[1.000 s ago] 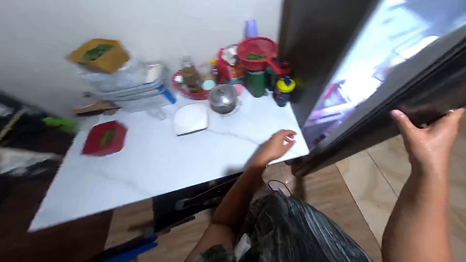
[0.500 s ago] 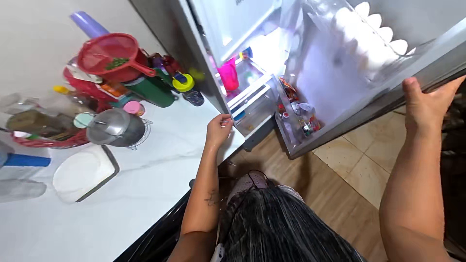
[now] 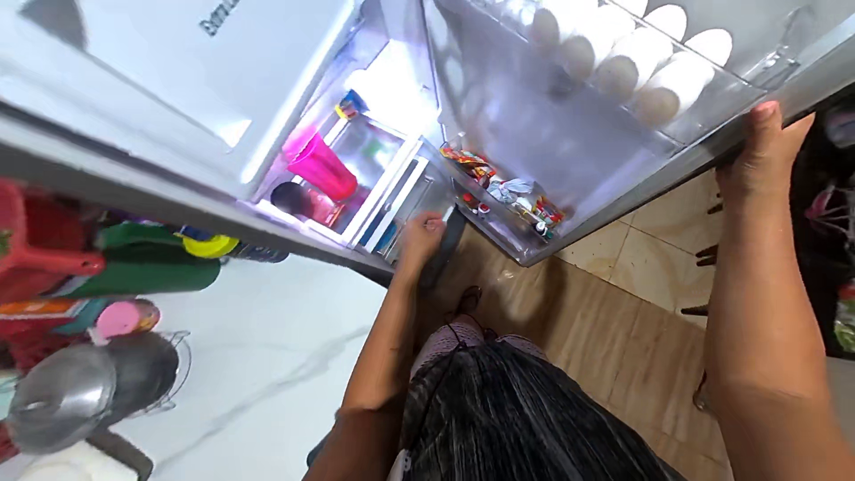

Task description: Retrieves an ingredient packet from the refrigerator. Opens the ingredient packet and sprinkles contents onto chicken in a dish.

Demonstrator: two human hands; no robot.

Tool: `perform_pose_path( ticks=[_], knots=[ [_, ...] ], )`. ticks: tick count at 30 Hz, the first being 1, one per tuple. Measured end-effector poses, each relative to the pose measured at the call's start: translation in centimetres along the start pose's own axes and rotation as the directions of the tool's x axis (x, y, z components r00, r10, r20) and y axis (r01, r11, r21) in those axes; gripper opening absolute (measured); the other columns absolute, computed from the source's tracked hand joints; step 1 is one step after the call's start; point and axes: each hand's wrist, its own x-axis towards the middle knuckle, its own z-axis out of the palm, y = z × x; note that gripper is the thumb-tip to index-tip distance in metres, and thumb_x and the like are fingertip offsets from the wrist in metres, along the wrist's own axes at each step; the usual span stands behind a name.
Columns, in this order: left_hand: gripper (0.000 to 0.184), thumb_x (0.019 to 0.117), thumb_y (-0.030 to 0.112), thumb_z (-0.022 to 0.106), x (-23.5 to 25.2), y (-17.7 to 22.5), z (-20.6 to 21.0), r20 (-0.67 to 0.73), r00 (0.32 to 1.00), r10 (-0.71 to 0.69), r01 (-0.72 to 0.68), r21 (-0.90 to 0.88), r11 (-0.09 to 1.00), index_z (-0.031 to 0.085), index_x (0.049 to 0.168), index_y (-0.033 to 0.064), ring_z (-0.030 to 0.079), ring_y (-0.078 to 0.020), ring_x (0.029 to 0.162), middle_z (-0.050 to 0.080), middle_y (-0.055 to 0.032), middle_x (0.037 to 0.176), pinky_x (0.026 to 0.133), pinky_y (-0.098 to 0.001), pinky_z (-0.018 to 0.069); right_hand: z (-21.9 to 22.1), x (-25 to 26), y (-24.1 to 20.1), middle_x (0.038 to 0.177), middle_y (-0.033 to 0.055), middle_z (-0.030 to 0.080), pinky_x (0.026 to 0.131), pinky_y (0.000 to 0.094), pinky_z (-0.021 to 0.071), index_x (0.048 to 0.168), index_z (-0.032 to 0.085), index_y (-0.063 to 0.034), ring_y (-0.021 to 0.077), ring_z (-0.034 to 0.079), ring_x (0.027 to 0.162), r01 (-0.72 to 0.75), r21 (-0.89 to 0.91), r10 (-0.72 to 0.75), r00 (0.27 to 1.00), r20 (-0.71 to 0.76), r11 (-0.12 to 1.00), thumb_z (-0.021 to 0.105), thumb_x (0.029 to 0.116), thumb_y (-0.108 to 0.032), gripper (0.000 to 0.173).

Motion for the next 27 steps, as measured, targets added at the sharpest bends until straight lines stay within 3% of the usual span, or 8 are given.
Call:
perform_pose_path(
  ticks=[5, 10, 12, 14, 17, 21, 24, 27],
  knots=[
    [0.032, 0.1017, 0.013, 0.060, 6.5, 4.1, 5.7, 0.222, 0.971, 0.093, -0.096, 0.005, 0.995, 0.064, 0.129, -0.0020, 0.068, -0.0286, 0.112, 0.069, -0.0207, 0.122, 0.101, -0.0463, 0.0522, -0.2, -0.1, 0.2, 0.125, -0.0032, 0.061, 0.104, 0.0335, 0.0555, 0.141, 0.031, -0.0075, 0.0094, 0.064, 0.116, -0.028, 0.012, 0.028, 0.999, -0.042, 1.000, 0.090, 0.0723, -0.050, 0.099],
    [0.032, 0.0954, 0.003, 0.063, 11.5, 5.3, 12.8, 0.403, 0.843, 0.357, -0.378, -0.029, 0.925, 0.065, 0.125, -0.0084, 0.067, -0.0358, 0.113, 0.067, -0.0279, 0.120, 0.102, -0.0489, 0.0525, 0.3, -0.7, -0.1, 0.115, -0.0097, 0.066, 0.100, 0.0305, 0.0563, 0.131, 0.043, -0.0151, 0.0056, 0.066, 0.109, -0.070, 0.037, 0.073, 0.993, -0.093, 0.997, 0.092, 0.0696, -0.043, 0.083],
    [0.037, 0.0954, 0.006, 0.064, 12.5, 6.0, 15.0, 0.495, 0.811, 0.311, -0.386, 0.053, 0.921, 0.062, 0.131, -0.0056, 0.064, -0.0398, 0.117, 0.065, -0.0284, 0.124, 0.104, -0.0540, 0.0501, 0.2, -1.3, 0.0, 0.115, -0.0111, 0.066, 0.100, 0.0294, 0.0558, 0.130, 0.043, -0.0162, 0.0045, 0.066, 0.109, -0.098, 0.045, 0.103, 0.989, -0.107, 0.994, 0.093, 0.0678, -0.044, 0.084],
    [0.041, 0.0941, 0.010, 0.065, 13.1, 6.2, 16.6, 0.539, 0.826, 0.163, -0.345, 0.256, 0.903, 0.062, 0.133, -0.0026, 0.060, -0.0443, 0.122, 0.062, -0.0288, 0.129, 0.102, -0.0620, 0.0485, -0.1, -1.9, 0.1, 0.115, -0.0123, 0.067, 0.101, 0.0280, 0.0549, 0.130, 0.045, -0.0168, 0.0033, 0.065, 0.110, -0.118, 0.043, 0.122, 0.987, -0.108, 0.992, 0.093, 0.0670, -0.046, 0.085],
    [0.035, 0.0922, 0.013, 0.068, 13.5, 6.2, 17.2, 0.551, 0.833, 0.047, -0.367, 0.486, 0.794, 0.066, 0.121, -0.0067, 0.055, -0.0495, 0.125, 0.059, -0.0319, 0.131, 0.101, -0.0675, 0.0455, 0.0, -2.7, -0.3, 0.113, -0.0166, 0.068, 0.100, 0.0243, 0.0540, 0.126, 0.049, -0.0201, -0.0001, 0.065, 0.109, -0.125, 0.027, 0.127, 0.985, -0.115, 0.992, 0.094, 0.0670, -0.043, 0.078],
    [0.027, 0.0941, 0.006, 0.062, 14.4, 5.1, 15.8, 0.507, 0.846, 0.162, -0.396, 0.396, 0.829, 0.070, 0.119, -0.0010, 0.058, -0.0426, 0.125, 0.062, -0.0258, 0.130, 0.105, -0.0606, 0.0469, 0.2, -4.1, -0.8, 0.108, -0.0171, 0.070, 0.096, 0.0213, 0.0554, 0.121, 0.055, -0.0228, -0.0016, 0.066, 0.105, -0.153, -0.012, 0.149, 0.976, -0.159, 0.988, 0.091, 0.0733, -0.033, 0.061],
    [0.026, 0.0954, 0.004, 0.061, 15.5, 5.1, 13.4, 0.380, 0.911, 0.164, -0.303, 0.344, 0.889, 0.070, 0.120, -0.0003, 0.058, -0.0425, 0.125, 0.063, -0.0249, 0.131, 0.107, -0.0610, 0.0450, 0.4, -4.7, -2.2, 0.088, -0.0044, 0.066, 0.076, 0.0157, 0.0560, 0.106, 0.056, -0.0104, -0.0007, 0.067, 0.084, -0.368, -0.187, 0.301, 0.902, -0.311, 0.911, 0.076, 0.0859, -0.020, 0.030],
    [0.027, 0.0960, 0.005, 0.059, 17.6, 4.7, 10.9, 0.228, 0.968, 0.102, -0.183, 0.369, 0.911, 0.070, 0.121, 0.0004, 0.059, -0.0413, 0.124, 0.062, -0.0244, 0.131, 0.105, -0.0593, 0.0476, -0.5, -5.5, -1.6, 0.093, -0.0013, 0.068, 0.080, 0.0136, 0.0546, 0.111, 0.058, -0.0036, -0.0023, 0.066, 0.086, -0.407, -0.247, 0.324, 0.892, -0.315, 0.880, 0.076, 0.0858, -0.015, 0.033]
  ],
)
